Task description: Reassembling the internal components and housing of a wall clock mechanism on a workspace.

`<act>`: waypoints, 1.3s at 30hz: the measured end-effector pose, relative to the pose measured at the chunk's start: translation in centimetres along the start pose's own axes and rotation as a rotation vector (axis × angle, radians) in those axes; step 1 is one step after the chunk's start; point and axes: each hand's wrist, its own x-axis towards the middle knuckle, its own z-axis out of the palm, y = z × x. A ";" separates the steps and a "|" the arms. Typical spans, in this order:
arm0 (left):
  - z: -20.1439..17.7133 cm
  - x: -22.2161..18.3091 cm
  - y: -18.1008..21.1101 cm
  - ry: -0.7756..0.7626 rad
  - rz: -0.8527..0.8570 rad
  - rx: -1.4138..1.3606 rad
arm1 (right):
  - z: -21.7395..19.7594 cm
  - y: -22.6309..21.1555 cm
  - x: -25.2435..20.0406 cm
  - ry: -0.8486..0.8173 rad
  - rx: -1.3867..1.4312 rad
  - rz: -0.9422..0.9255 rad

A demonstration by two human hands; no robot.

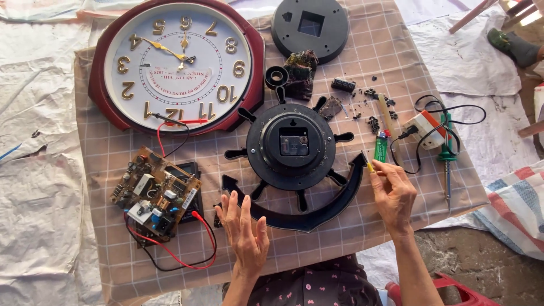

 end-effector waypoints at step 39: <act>-1.6 2.3 3.8 -0.097 -1.462 -1.168 | 0.6 1.5 -0.7 -0.012 -0.007 0.180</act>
